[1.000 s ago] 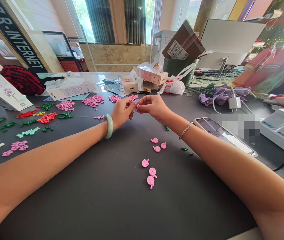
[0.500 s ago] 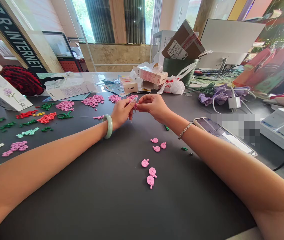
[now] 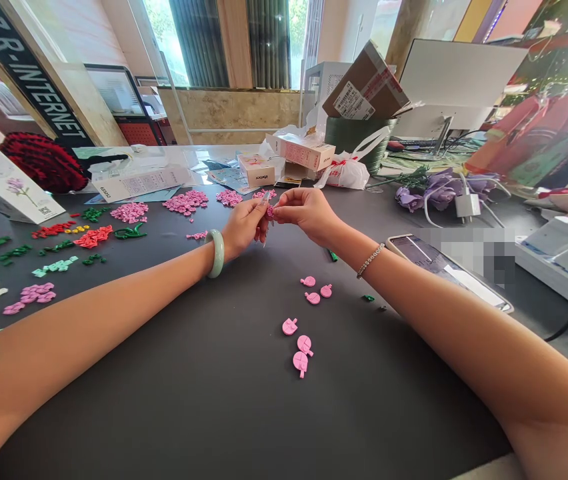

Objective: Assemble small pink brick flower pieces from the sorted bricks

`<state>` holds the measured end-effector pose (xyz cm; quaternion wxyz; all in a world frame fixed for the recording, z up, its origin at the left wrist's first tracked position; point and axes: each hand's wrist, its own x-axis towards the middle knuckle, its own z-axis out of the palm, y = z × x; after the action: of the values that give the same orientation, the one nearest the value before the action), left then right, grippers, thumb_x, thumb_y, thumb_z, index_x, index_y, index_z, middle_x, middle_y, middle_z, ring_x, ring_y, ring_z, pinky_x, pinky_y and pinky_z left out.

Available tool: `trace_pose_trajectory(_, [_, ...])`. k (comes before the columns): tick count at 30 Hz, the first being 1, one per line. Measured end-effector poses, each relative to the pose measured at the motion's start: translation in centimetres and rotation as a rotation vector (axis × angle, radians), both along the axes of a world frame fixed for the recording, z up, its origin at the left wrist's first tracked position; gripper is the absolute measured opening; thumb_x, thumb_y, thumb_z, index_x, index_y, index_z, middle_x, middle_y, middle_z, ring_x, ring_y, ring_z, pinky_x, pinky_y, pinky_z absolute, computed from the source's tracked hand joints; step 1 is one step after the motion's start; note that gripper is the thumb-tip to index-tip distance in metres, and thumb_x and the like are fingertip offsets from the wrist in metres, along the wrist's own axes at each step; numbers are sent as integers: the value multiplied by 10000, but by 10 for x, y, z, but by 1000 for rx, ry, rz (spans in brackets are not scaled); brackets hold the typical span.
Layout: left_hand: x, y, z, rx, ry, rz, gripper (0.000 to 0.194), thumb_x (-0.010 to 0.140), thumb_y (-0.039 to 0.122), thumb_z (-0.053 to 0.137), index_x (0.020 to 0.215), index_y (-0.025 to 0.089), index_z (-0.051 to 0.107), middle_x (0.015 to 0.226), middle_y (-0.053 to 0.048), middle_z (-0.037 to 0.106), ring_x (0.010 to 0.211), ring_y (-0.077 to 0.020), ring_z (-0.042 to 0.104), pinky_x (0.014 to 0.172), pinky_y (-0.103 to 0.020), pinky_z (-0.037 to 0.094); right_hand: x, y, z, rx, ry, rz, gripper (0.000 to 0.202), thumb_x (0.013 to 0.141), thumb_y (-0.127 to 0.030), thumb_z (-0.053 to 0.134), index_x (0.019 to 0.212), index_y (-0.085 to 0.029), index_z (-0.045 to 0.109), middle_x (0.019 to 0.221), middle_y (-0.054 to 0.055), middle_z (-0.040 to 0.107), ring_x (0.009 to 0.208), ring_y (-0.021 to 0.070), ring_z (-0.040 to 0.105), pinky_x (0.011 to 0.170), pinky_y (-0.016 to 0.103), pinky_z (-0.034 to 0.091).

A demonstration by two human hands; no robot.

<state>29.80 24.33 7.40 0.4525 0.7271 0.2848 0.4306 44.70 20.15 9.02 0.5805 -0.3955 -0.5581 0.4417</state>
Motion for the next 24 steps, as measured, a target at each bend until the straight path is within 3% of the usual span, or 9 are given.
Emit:
trace_pose_trajectory(9, [-1,-1,2,29,28,3,368,996,191,476,630,163,452,460,83,459,347,-30,450,362,-147,362,1,0,1,15,-35,-20,362,483,-209,941,612,-172,605,613,-13,657,630,114,638,676,257,561])
trace_pose_trajectory(16, [-1,-1,1,42,20,-2,361,997,176,465,637,165,450,473,83,463,342,-29,445,351,-148,355,1,1,0,26,-13,-30,431,433,-293,974,617,-166,605,605,-11,657,624,127,654,701,282,589])
trace_pose_trajectory(24, [-1,0,0,54,5,-28,349,1003,210,468,658,159,471,477,78,467,348,-27,447,373,-145,366,2,-1,3,6,-22,-20,409,469,-257,964,615,-168,592,636,-2,671,652,136,666,731,300,591])
